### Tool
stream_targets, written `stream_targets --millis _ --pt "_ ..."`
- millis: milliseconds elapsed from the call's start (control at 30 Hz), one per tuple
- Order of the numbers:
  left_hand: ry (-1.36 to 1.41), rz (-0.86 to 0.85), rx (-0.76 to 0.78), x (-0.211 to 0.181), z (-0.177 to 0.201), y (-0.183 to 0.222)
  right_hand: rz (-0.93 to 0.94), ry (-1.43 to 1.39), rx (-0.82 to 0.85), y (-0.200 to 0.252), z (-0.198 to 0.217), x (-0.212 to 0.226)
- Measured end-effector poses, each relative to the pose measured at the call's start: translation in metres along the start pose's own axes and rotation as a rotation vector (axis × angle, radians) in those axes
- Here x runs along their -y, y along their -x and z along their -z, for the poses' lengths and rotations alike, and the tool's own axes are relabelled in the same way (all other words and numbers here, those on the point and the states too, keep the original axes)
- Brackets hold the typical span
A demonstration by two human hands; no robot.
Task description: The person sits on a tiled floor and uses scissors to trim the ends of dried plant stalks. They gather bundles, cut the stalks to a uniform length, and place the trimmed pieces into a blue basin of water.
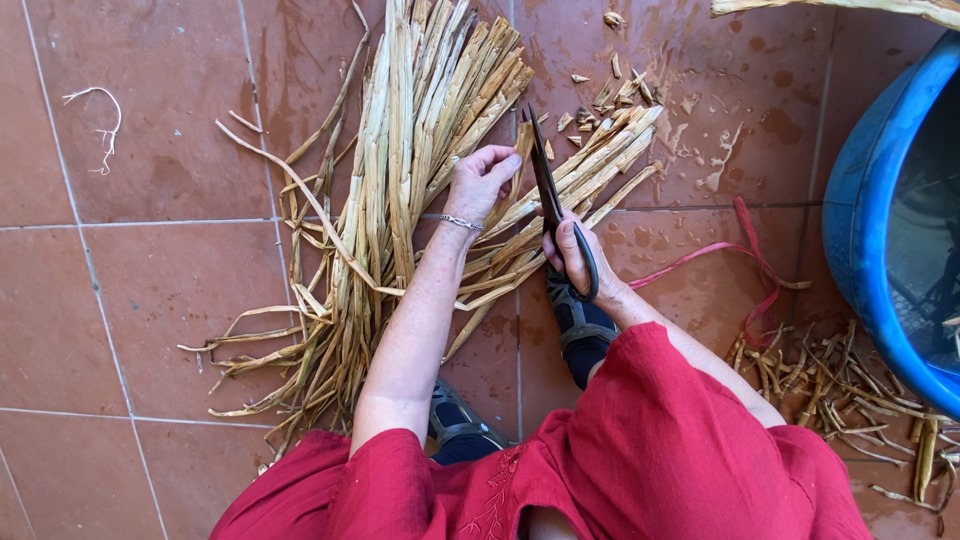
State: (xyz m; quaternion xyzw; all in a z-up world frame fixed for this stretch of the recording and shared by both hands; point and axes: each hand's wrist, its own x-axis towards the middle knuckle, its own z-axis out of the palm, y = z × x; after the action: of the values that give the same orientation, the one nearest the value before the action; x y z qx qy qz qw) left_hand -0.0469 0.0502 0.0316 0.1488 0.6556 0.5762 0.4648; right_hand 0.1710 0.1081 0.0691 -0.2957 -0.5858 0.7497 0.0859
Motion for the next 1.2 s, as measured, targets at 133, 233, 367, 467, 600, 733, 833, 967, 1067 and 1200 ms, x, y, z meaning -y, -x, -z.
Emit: stream_targets --millis 133,233,367,467,600,733,833,967,1067,1200 --pt "-0.005 0.037 -0.046 0.008 0.001 -0.002 -0.082 -0.145 0.005 -0.002 0.0 -0.007" --pt "-0.073 -0.035 -0.117 0.009 0.0 -0.001 0.006 0.257 -0.063 0.003 0.002 -0.003" --pt "-0.036 -0.075 -0.142 0.012 -0.004 -0.002 0.149 0.531 -0.097 0.009 0.0 0.007" --pt "-0.039 -0.035 -0.123 0.013 -0.004 -0.002 0.118 0.537 -0.113 0.008 -0.004 0.014" --pt "-0.009 -0.029 -0.081 0.015 -0.007 0.005 0.116 0.587 -0.125 0.01 -0.006 0.014" --pt "-0.044 0.005 -0.059 0.012 -0.011 0.004 0.13 0.599 -0.151 0.01 -0.007 0.009" --pt "-0.077 0.006 -0.042 0.012 -0.014 0.003 0.011 0.575 -0.153 0.011 -0.009 0.002" --pt "-0.093 -0.019 -0.033 0.013 -0.018 0.001 0.127 0.6 -0.204 0.01 -0.006 -0.006" --pt "-0.16 -0.072 -0.082 0.006 -0.021 -0.002 0.089 0.475 -0.275 0.003 0.007 -0.006" --pt "-0.575 -0.332 -0.006 -0.002 -0.016 0.008 0.026 0.087 -0.452 0.006 0.038 -0.011"
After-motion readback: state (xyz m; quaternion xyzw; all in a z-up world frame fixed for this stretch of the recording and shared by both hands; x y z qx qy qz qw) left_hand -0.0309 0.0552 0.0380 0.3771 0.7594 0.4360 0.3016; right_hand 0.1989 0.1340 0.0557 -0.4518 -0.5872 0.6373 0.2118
